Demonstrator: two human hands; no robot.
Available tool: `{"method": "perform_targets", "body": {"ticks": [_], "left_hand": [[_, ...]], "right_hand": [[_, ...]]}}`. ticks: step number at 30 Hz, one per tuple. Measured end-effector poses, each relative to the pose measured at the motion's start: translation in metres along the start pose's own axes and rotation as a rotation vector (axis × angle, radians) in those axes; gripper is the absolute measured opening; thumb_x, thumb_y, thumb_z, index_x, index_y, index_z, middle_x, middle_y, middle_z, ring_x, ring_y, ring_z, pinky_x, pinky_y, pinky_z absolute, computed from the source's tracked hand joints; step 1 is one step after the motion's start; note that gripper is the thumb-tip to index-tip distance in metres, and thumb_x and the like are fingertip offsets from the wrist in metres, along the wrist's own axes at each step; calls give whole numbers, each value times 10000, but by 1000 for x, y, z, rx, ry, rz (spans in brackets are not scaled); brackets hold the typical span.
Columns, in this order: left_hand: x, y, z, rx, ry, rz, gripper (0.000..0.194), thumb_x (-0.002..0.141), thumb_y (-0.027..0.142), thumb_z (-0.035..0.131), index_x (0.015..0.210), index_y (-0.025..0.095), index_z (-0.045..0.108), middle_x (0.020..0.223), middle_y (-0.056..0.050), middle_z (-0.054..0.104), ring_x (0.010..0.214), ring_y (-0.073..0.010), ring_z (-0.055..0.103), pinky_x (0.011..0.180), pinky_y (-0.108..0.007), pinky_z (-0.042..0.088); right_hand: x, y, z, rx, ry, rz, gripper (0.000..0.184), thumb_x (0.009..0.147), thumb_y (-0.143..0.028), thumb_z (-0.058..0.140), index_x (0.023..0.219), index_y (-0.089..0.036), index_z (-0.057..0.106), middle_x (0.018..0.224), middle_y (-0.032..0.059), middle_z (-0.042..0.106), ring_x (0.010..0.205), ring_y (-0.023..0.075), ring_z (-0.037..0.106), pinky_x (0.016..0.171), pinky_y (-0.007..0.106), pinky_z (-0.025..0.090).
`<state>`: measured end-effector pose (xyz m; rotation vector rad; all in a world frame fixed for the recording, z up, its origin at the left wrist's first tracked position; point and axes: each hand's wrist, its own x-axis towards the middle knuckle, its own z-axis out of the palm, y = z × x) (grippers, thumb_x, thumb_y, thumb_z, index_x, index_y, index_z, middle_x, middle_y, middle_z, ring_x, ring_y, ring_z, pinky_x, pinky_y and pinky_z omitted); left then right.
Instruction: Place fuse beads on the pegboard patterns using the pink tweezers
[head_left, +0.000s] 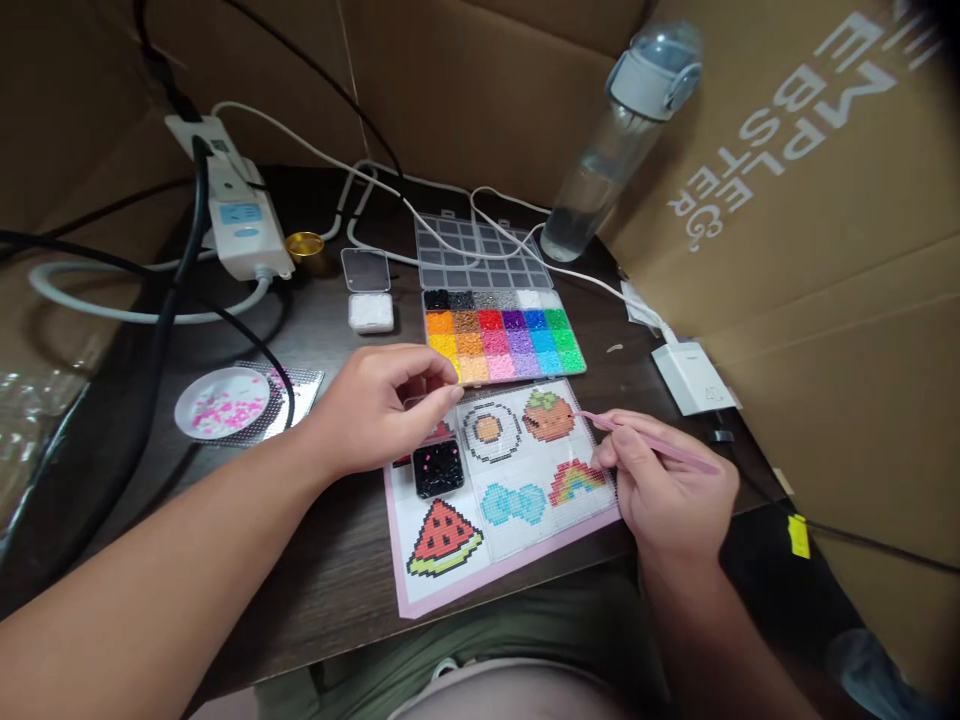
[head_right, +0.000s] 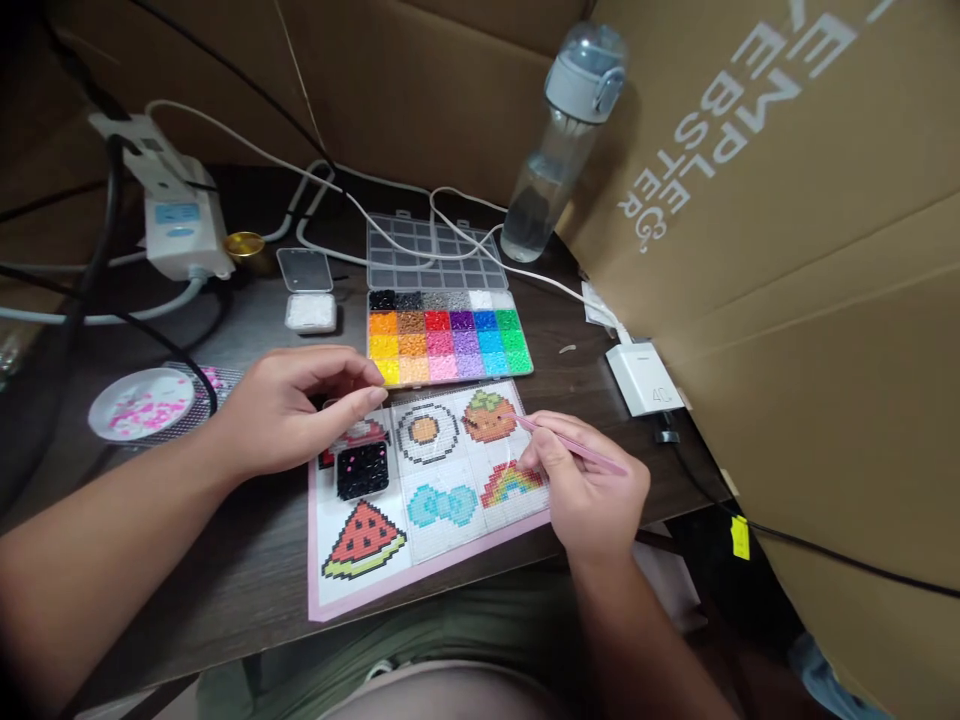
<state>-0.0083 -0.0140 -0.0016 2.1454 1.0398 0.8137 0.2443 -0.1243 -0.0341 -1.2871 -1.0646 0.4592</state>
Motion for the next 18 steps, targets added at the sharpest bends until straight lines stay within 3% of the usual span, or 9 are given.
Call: {"method": "perform_targets", "body": {"ticks": [4, 9, 18], "left_hand": [[1, 0, 0, 13, -9, -29, 172, 839, 323, 638, 789, 166, 688, 651, 8, 643, 550, -101, 564, 527, -222, 424], [0, 0, 1, 13, -12, -48, 184, 839, 339, 638, 793, 167, 689, 659, 2, 649, 559, -110, 574, 536, -231, 435], [0, 0, 1, 0, -15, -49, 177, 832, 340, 635, 793, 177, 691, 652, 7, 646, 558, -112, 574, 540, -234, 435]], "right_hand": [[4, 4, -2, 25, -98, 129, 95, 853, -187, 721, 894, -176, 806, 631, 28, 711, 497, 128, 626, 460, 256, 519], [3, -3, 1, -122, -177, 121, 96, 840, -173, 720, 806, -168, 810, 770, 59, 762, 523, 130, 666, 491, 260, 577], [4, -3, 4, -151, -191, 117, 99, 832, -166, 725, 844, -205, 816, 817, 41, 782, 547, 114, 678, 513, 231, 591]]}}
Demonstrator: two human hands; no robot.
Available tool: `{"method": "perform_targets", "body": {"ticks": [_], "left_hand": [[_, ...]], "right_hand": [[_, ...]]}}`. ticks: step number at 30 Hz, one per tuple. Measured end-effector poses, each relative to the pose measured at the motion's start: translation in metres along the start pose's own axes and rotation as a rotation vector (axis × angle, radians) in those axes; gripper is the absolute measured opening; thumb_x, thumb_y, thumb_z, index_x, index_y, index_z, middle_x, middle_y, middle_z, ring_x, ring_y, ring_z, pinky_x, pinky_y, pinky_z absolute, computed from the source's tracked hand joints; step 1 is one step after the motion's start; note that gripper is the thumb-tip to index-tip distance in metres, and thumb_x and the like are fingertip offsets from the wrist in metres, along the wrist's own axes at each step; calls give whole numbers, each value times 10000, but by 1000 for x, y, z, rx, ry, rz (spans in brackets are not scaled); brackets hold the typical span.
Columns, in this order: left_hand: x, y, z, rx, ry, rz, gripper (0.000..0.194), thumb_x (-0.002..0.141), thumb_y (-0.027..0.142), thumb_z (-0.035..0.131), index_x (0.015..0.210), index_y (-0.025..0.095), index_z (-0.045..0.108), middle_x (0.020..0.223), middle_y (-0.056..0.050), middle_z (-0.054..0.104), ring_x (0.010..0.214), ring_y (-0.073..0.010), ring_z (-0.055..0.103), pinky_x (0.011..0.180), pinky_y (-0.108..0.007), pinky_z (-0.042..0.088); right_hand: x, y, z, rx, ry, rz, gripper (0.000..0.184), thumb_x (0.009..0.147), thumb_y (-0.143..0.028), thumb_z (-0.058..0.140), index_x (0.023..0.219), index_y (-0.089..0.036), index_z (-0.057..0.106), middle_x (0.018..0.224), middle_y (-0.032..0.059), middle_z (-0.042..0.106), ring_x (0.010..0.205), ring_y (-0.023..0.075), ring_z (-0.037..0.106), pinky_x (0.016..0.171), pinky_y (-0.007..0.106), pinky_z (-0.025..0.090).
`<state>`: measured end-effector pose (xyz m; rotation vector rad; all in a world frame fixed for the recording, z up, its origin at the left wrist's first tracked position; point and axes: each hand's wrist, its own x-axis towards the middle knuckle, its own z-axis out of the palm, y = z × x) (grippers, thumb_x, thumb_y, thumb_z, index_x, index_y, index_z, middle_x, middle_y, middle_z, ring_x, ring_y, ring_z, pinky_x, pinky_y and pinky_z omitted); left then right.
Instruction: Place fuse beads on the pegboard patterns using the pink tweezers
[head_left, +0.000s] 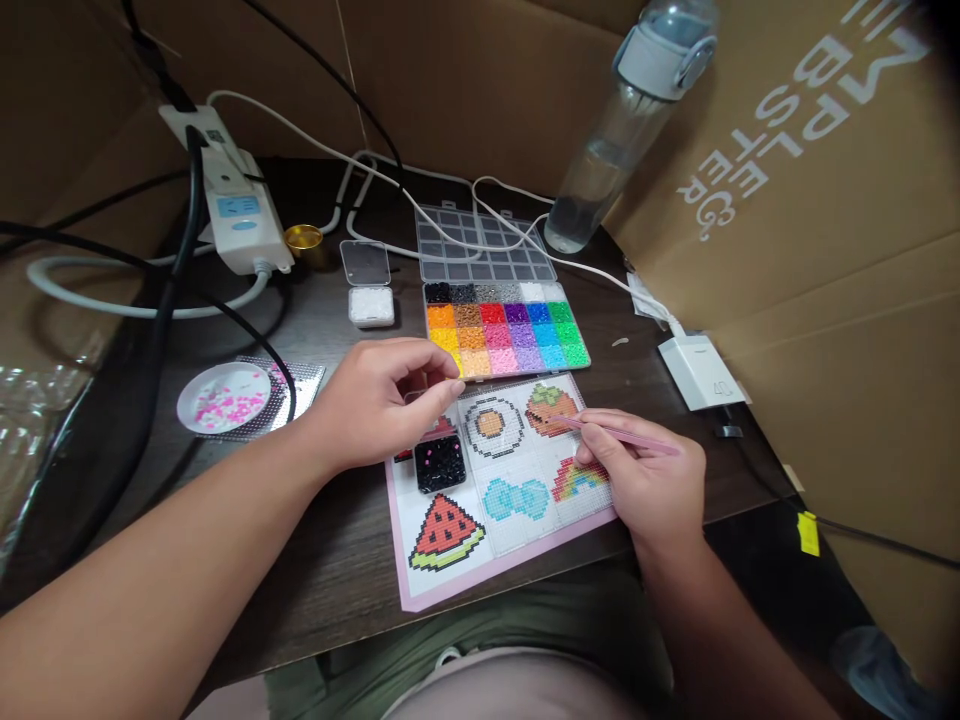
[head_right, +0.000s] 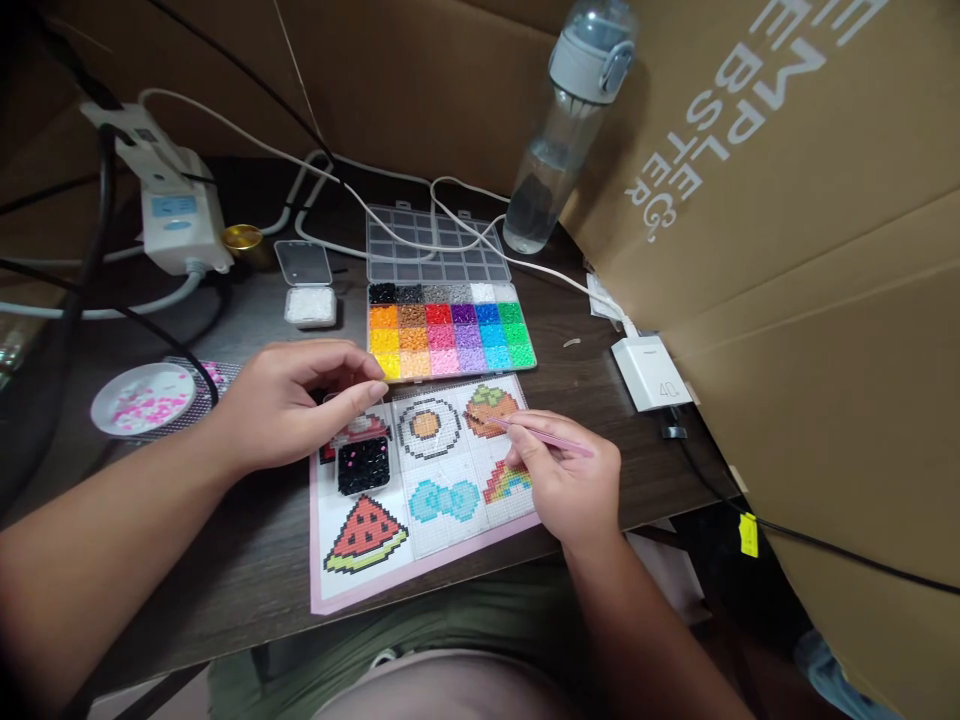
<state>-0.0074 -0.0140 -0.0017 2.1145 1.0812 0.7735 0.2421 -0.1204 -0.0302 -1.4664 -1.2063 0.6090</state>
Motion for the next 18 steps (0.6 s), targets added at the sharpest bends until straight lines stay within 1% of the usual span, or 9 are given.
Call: {"method": "perform_targets", "body": {"ticks": [4, 8, 13, 18], "left_hand": [[0, 0, 0, 9, -1, -4, 173, 828, 340, 635, 787, 182, 691, 645, 11, 645, 551, -112, 571, 536, -235, 432], [0, 0, 0, 8, 1, -6, 175, 826, 346, 633, 789, 185, 690, 645, 10, 645, 547, -112, 567, 534, -235, 431], [-1, 0, 1, 2, -4, -14, 179, 828, 354, 630, 791, 187, 686, 649, 9, 647, 551, -113, 568, 540, -236, 437], [-1, 0, 0, 9, 0, -15, 179, 828, 361, 629, 792, 194, 684, 657, 8, 656, 556, -117, 575, 545, -240, 443]], "right_hand": [[1, -4, 2, -12, 18, 4, 89, 812, -160, 730, 835, -183, 813, 780, 49, 778, 550, 130, 685, 515, 243, 598], [1, -5, 4, -11, 22, 17, 82, 802, -160, 731, 829, -175, 807, 792, 58, 781, 553, 140, 691, 501, 248, 601], [1, -1, 4, 4, 13, 20, 78, 803, -176, 736, 837, -181, 805, 812, 53, 779, 501, 120, 668, 487, 246, 600], [0, -1, 3, 0, 6, 14, 81, 801, -173, 738, 841, -186, 808, 814, 54, 779, 514, 122, 672, 491, 241, 599]]}}
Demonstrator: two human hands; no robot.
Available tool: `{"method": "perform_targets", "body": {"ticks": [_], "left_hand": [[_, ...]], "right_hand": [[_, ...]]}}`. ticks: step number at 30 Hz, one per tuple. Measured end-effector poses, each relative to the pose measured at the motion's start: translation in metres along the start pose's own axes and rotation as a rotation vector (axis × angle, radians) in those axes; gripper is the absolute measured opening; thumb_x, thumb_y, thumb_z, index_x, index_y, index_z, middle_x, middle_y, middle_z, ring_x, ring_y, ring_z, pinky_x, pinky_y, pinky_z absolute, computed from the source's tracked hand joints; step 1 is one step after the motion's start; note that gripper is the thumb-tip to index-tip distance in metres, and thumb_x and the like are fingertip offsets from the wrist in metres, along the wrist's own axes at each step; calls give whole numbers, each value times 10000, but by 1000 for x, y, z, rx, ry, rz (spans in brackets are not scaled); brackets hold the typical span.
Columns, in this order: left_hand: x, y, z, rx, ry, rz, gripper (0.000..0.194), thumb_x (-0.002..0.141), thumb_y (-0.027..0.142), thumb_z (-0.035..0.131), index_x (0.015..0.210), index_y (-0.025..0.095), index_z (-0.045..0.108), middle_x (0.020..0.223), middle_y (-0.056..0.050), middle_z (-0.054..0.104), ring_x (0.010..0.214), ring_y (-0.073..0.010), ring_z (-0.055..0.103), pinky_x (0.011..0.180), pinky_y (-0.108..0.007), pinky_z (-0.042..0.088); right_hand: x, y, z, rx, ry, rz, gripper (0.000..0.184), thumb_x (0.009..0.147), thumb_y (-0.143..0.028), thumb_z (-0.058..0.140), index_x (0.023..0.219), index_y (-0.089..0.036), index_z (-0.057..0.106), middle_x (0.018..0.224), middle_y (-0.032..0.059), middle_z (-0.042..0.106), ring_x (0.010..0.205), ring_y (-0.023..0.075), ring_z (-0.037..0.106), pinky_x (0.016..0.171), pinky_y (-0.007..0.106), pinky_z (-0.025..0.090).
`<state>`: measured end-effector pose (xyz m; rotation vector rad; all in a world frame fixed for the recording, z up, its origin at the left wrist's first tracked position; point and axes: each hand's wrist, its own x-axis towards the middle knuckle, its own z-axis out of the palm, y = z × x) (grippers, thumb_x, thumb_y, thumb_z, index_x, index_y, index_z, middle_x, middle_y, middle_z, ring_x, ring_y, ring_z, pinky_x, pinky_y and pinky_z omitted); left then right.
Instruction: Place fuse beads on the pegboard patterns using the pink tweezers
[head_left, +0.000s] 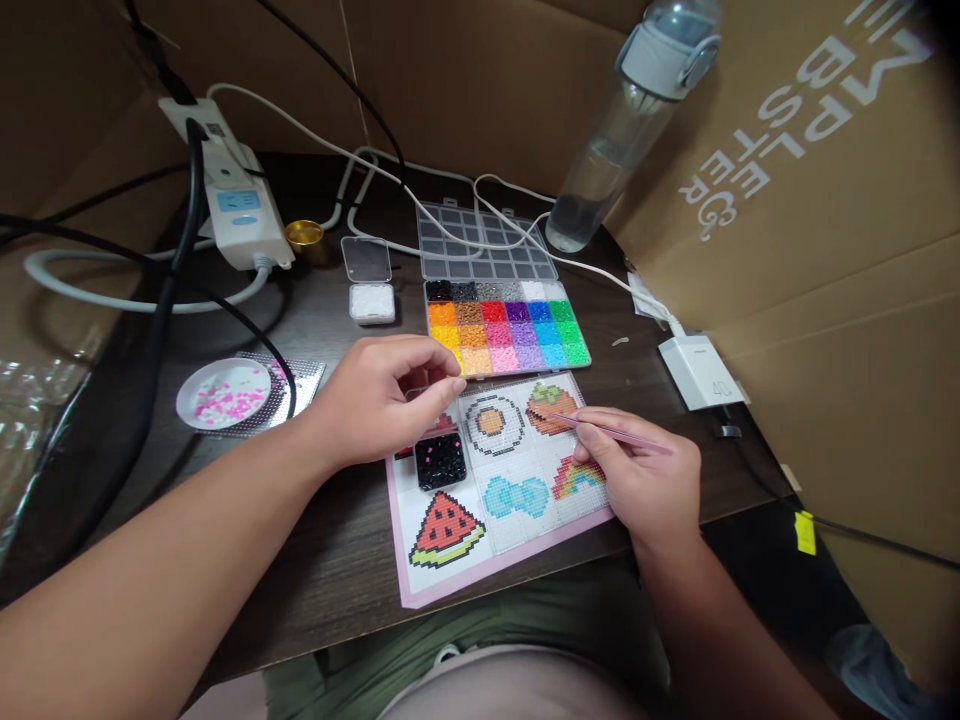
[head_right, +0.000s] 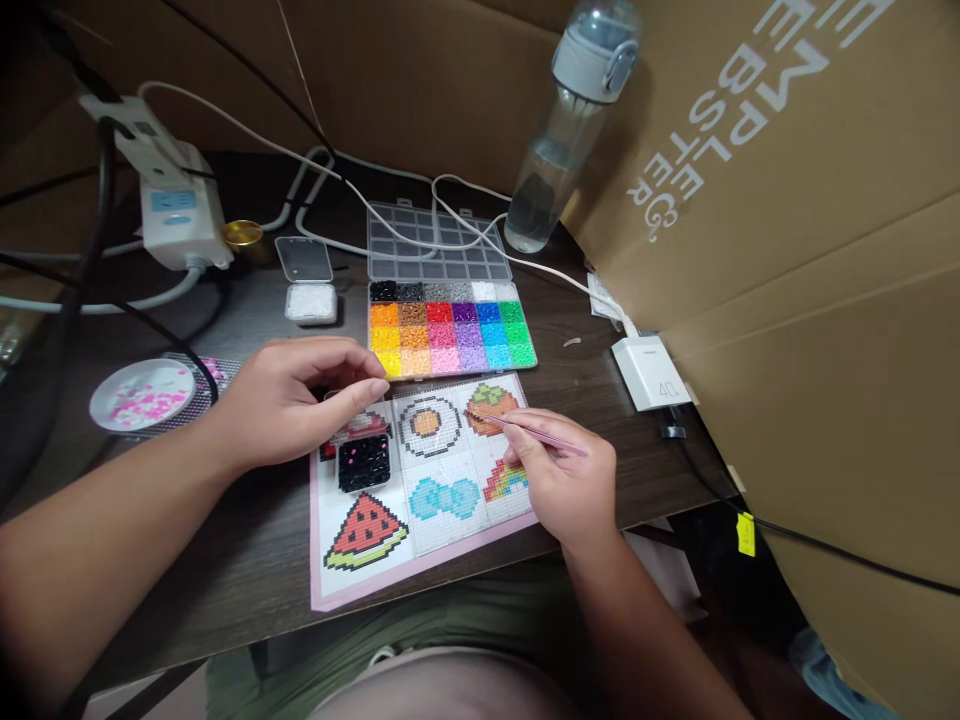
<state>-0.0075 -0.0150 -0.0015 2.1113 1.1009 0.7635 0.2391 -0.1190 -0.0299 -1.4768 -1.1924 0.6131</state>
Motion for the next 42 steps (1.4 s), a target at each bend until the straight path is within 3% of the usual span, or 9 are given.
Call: {"method": "perform_targets", "body": {"ticks": [30, 37, 42], "left_hand": [[1, 2, -1, 23, -3, 10, 176, 832, 343, 618, 778, 190, 685, 659, 9, 655, 563, -110, 570, 536, -224, 431], [1, 2, -1, 24, -3, 4, 191, 830, 363, 623, 778, 191, 687, 663, 5, 667, 569, -116, 586, 544, -227, 441], [1, 1, -1, 17, -11, 4, 198, 837, 369, 629, 784, 186, 687, 667, 1, 661, 568, -119, 585, 548, -237, 441]], "right_hand": [[1, -1, 1, 37, -6, 11, 115, 795, -211, 766, 894, -211, 823, 913, 65, 801, 502, 118, 670, 458, 242, 608], [3, 4, 0, -19, -89, -61, 134, 837, -283, 755, 946, -250, 824, 956, 68, 806, 683, 194, 755, 621, 332, 668], [3, 4, 0, -27, -107, -63, 126, 844, -276, 749, 944, -267, 825, 968, 57, 806, 708, 193, 761, 643, 324, 664]]}}
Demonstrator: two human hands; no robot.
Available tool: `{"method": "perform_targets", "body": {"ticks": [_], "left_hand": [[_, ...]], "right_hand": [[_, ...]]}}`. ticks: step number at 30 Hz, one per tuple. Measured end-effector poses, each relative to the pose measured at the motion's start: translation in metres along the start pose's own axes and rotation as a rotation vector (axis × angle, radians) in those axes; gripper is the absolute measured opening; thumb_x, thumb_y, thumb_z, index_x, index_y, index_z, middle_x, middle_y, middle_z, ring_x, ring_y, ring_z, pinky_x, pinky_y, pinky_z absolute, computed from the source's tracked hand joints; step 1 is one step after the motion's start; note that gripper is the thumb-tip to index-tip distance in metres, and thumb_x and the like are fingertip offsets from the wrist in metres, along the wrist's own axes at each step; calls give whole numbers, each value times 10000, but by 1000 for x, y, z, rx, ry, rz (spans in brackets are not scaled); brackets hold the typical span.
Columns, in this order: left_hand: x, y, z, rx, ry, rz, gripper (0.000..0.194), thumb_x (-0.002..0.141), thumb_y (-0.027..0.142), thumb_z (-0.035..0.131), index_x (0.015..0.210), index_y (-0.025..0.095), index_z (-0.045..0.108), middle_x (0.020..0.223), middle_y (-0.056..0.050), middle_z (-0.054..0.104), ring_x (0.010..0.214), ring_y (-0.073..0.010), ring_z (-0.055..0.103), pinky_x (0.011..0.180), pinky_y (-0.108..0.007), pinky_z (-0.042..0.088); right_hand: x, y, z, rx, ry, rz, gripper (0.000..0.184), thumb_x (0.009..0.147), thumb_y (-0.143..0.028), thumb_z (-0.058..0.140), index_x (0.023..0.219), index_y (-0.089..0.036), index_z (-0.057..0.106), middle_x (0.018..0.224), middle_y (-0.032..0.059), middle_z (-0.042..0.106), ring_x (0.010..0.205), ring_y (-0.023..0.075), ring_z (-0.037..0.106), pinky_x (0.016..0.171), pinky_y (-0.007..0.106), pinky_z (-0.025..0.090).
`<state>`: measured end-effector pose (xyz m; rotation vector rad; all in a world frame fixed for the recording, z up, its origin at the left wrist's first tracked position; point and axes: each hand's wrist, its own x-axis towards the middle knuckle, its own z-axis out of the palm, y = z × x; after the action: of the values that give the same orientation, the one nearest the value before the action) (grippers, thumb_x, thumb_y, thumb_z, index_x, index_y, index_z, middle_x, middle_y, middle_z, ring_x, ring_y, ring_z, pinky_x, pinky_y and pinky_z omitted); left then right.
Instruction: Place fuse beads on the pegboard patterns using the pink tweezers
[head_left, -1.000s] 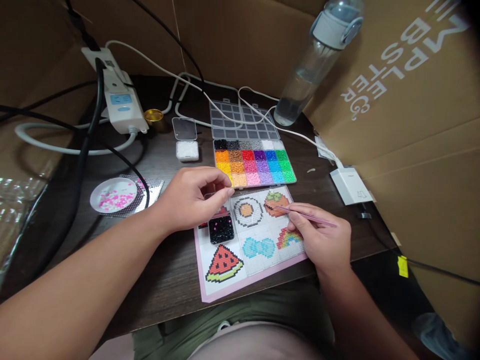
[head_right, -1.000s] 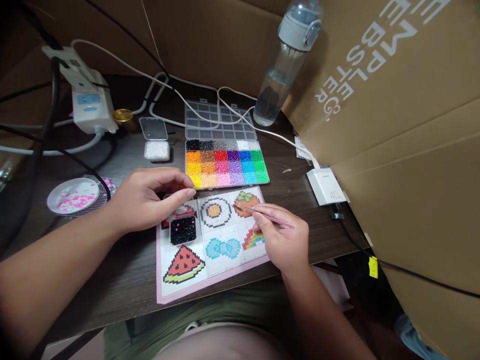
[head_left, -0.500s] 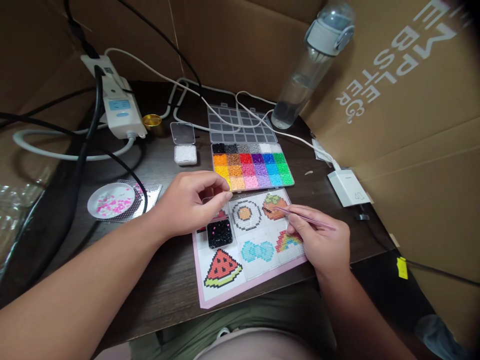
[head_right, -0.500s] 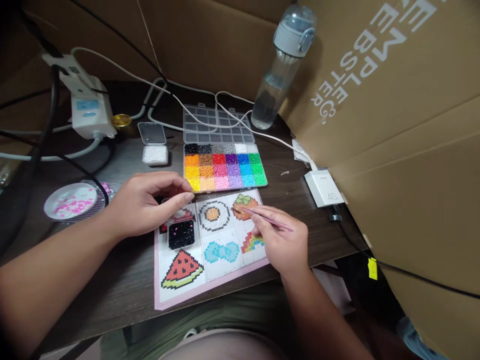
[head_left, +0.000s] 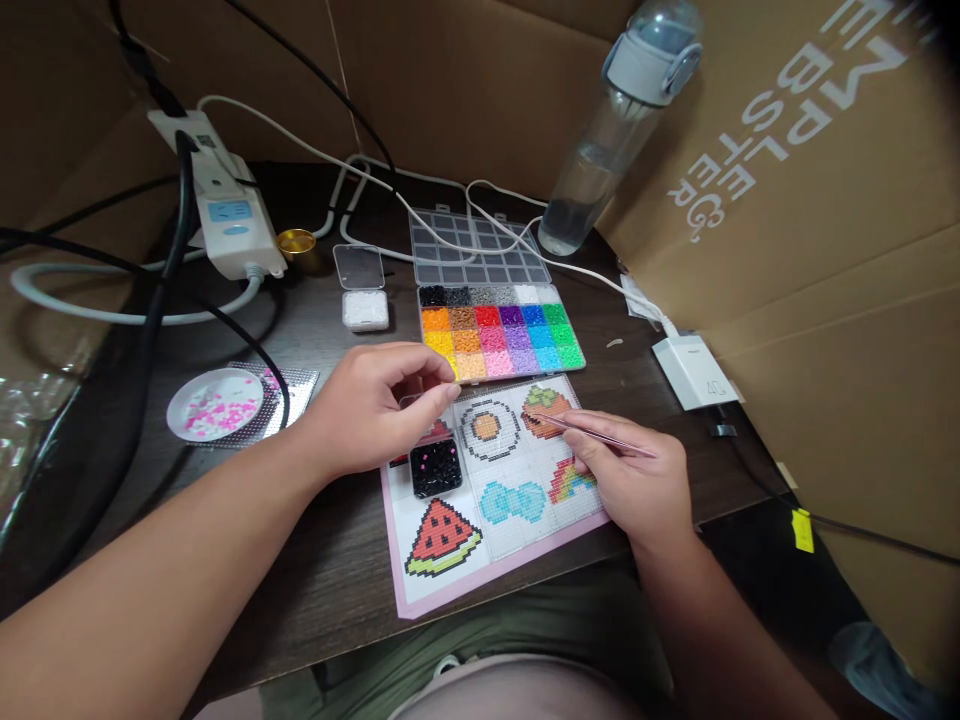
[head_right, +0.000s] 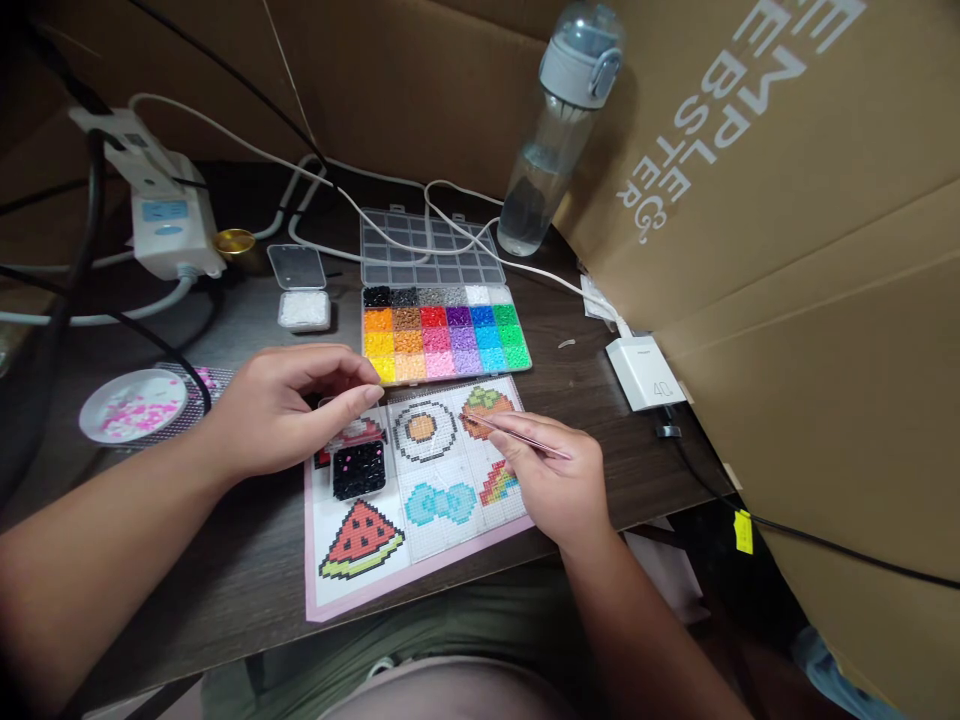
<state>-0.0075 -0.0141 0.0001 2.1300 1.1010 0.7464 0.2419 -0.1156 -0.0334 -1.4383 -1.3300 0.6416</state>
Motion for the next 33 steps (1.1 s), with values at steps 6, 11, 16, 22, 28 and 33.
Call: {"method": "perform_targets", "body": {"ticks": [6, 11, 16, 22, 28, 33], "left_hand": [[0, -1, 0, -3, 3, -2, 194, 836, 368, 629, 787, 190, 687, 663, -1, 661, 570, -123, 585, 546, -239, 441], [0, -1, 1, -7, 1, -5, 196, 835, 373, 634, 787, 190, 687, 663, -4, 665, 568, -126, 590, 544, -247, 442], [0, -2, 1, -4, 5, -5, 188, 834, 368, 638, 790, 191, 688, 669, -2, 666, 573, -126, 594, 547, -250, 445], [0, -2, 1, -4, -1, -6, 186, 834, 369, 636, 791, 196, 687, 664, 1, 666, 569, -125, 590, 543, -249, 446], [0, -1, 1, 1, 4, 8, 190, 836, 362, 639, 787, 186, 691, 657, 5, 662, 565, -118, 586, 545, -241, 442], [0, -1, 1, 0, 11, 21, 184, 838, 345, 642, 792, 175, 695, 651, 8, 656, 553, -108, 577, 541, -232, 433]], "right_hand": [[-1, 2, -1, -6, 0, 8, 128, 845, -294, 746, 941, -267, 825, 979, 61, 805, 681, 186, 751, 606, 318, 658], [0, 1, -1, -21, 2, 9, 134, 845, -291, 747, 953, -270, 824, 982, 61, 804, 695, 188, 752, 633, 326, 663], [0, -1, 0, -8, -11, -2, 137, 852, -270, 746, 963, -290, 822, 968, 41, 807, 706, 173, 752, 671, 311, 660], [1, -3, 1, -15, -15, 6, 131, 849, -261, 741, 947, -279, 826, 955, 48, 807, 670, 165, 739, 601, 283, 640], [0, -2, 1, 29, 2, 18, 145, 842, -227, 742, 948, -281, 825, 945, 39, 808, 630, 138, 718, 474, 212, 578], [-1, 0, -2, 48, 8, 4, 140, 845, -217, 742, 934, -286, 826, 942, 29, 808, 616, 122, 705, 501, 210, 583]]}}
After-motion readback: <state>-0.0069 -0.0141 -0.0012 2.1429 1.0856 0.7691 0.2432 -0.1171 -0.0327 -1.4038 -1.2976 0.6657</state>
